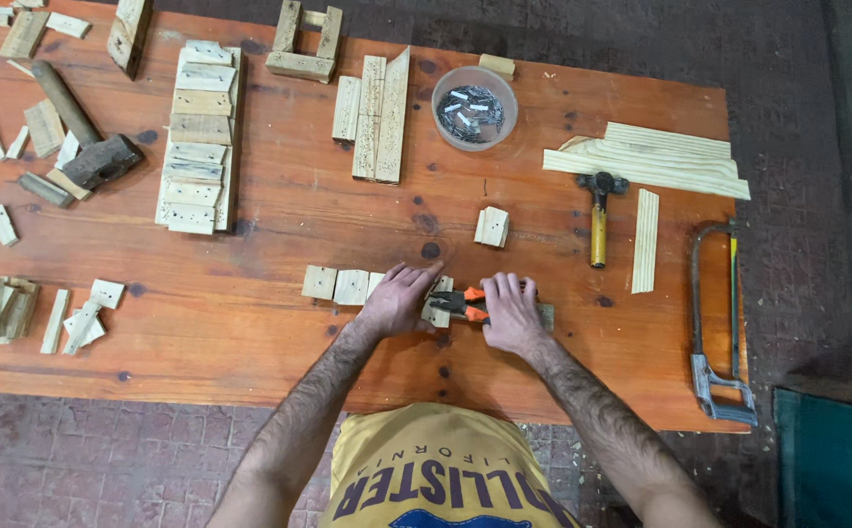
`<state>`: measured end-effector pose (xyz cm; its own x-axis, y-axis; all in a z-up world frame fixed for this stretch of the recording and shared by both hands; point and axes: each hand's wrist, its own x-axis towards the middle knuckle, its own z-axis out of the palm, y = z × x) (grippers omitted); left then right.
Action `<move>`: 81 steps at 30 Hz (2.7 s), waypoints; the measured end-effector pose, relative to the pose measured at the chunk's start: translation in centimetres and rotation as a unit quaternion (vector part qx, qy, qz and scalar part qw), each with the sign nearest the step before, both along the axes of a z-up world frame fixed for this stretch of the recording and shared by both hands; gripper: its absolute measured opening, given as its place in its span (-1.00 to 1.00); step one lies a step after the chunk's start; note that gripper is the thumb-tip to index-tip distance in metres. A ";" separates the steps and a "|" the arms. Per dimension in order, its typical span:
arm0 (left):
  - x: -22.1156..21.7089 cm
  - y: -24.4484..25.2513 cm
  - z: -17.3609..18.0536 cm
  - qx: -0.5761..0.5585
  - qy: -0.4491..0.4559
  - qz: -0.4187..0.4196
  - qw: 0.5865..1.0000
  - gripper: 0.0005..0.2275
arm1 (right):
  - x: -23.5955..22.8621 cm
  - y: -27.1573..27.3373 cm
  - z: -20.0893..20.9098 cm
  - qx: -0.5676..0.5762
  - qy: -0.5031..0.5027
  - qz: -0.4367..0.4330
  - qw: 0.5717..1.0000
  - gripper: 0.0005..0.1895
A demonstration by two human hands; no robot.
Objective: The person assembles small wooden blocks into a connected structure on a workbench. They repeatedly pick up blocks, align them, and use pliers to insert metal fasteners, building a linear chain of joined pieces.
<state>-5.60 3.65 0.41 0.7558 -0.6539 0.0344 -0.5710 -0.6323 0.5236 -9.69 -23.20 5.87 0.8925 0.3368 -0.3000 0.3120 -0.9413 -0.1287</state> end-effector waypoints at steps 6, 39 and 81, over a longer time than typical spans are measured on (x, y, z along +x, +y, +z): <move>0.6 -0.4 2.7 0.058 0.086 -0.004 0.995 -0.03 | 0.2 0.8 -0.2 -0.010 -0.025 0.017 0.999 -0.20; 0.3 -1.5 4.2 0.110 0.107 0.011 0.988 -0.09 | 1.4 2.6 2.2 -0.109 0.083 0.118 0.984 0.06; 0.0 -1.1 3.8 0.043 0.079 0.021 0.996 -0.02 | 0.9 -2.2 6.3 0.092 0.118 0.005 0.989 -0.15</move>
